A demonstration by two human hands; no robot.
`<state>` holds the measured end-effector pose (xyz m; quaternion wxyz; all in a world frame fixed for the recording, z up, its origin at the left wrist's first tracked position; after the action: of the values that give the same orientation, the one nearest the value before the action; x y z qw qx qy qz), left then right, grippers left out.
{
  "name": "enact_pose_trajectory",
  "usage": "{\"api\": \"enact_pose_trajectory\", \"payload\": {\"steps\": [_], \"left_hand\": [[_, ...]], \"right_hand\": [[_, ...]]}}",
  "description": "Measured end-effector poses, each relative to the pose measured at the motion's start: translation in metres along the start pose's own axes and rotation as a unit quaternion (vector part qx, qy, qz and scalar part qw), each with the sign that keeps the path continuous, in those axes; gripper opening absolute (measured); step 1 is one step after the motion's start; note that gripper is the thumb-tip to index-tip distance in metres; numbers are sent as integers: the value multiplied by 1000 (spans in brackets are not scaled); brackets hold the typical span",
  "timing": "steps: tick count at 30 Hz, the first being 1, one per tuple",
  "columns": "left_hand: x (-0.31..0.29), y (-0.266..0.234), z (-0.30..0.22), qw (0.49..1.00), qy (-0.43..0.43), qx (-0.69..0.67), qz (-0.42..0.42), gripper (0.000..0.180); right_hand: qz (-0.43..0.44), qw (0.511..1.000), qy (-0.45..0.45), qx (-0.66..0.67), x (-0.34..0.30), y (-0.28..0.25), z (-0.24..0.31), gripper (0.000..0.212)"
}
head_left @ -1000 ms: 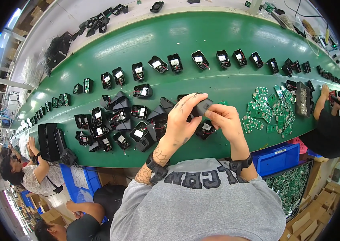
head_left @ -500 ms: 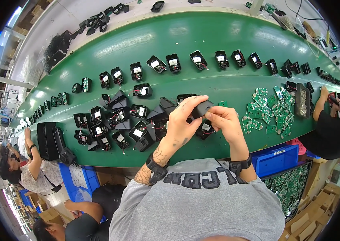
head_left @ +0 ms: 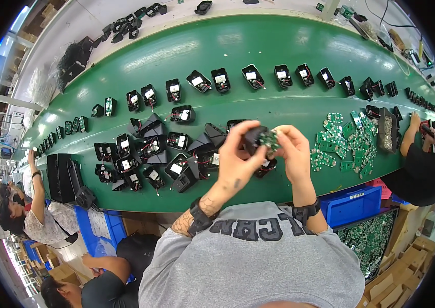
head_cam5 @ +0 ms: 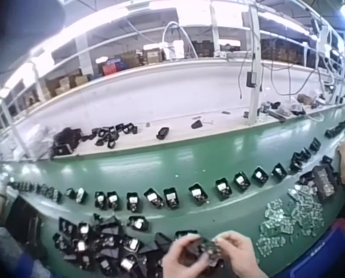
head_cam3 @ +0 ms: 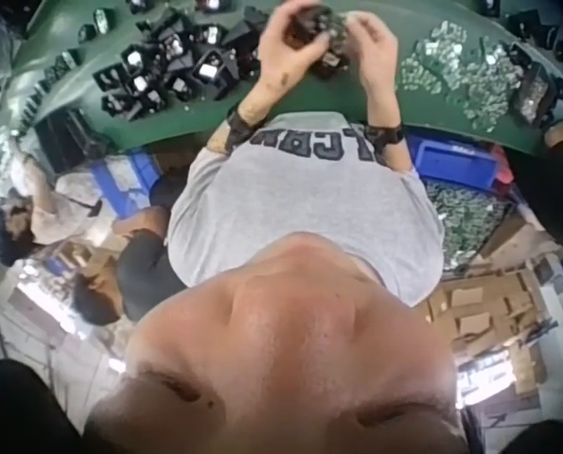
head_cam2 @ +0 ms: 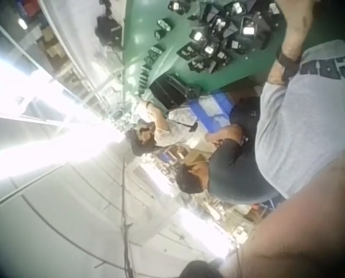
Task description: The person picks up a black plastic housing and a green circuit board, fits the board into the housing, and presses it into place. After assembling the unit, the person places it onto the green conveyor belt and reaches for more components.
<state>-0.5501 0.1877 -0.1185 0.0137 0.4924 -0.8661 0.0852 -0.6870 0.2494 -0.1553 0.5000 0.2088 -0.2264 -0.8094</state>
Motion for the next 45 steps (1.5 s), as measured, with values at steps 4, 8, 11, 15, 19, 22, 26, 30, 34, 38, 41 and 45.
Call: {"api": "enact_pose_trajectory", "payload": {"steps": [4, 8, 11, 15, 19, 22, 26, 30, 34, 38, 41, 45], "left_hand": [[8, -12, 4, 998, -33, -58, -20, 51], [5, -9, -2, 1000, -2, -4, -1, 52], [3, -6, -10, 999, 19, 49, 7, 52], [4, -7, -12, 998, 23, 53, 10, 52], [3, -9, -18, 991, 45, 119, 36, 53], [7, -12, -16, 994, -21, 71, 82, 58], [15, -18, -17, 958, -174, -162, 161, 60], [12, -16, -5, 979, -84, -138, 128, 55], [12, -2, -18, 979, -107, -30, 171, 53], [12, -1, -15, 966, -99, 31, 236, 54], [14, 1, -21, 975, -105, 95, 174, 56], [12, 7, -9, 964, -157, -118, 180, 59]], "right_hand": [[24, 984, -146, -98, 1, -9, 15, 19], [79, 995, -62, -17, -4, 9, 9, 24], [87, 995, -37, 16, 0, 6, 4, 24], [98, 993, -71, -16, 1, 7, 5, 19], [84, 993, -72, -27, -1, 7, 9, 17], [91, 995, -39, -3, 2, 3, 9, 15], [86, 993, -74, -37, 8, -6, 10, 10], [70, 989, 77, 109, 3, -9, -1, 9], [17, 991, 30, 129, 6, -10, 0, 11], [38, 998, -44, 3, 5, -11, 13, 15], [38, 999, -7, -17, -1, -1, 24, 19], [26, 999, -16, -15, -5, 1, 26, 22]]}}
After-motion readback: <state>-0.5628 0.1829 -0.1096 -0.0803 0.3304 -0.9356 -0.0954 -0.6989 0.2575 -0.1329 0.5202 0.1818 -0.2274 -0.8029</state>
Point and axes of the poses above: each hand's wrist, its own x-axis towards the middle knuckle, its own y-axis out of the palm, z = x × y, the point moved 3 cm from there along x, towards the middle knuckle, and after that the axes turned 9 degrees about x, right-handed, at the moved point
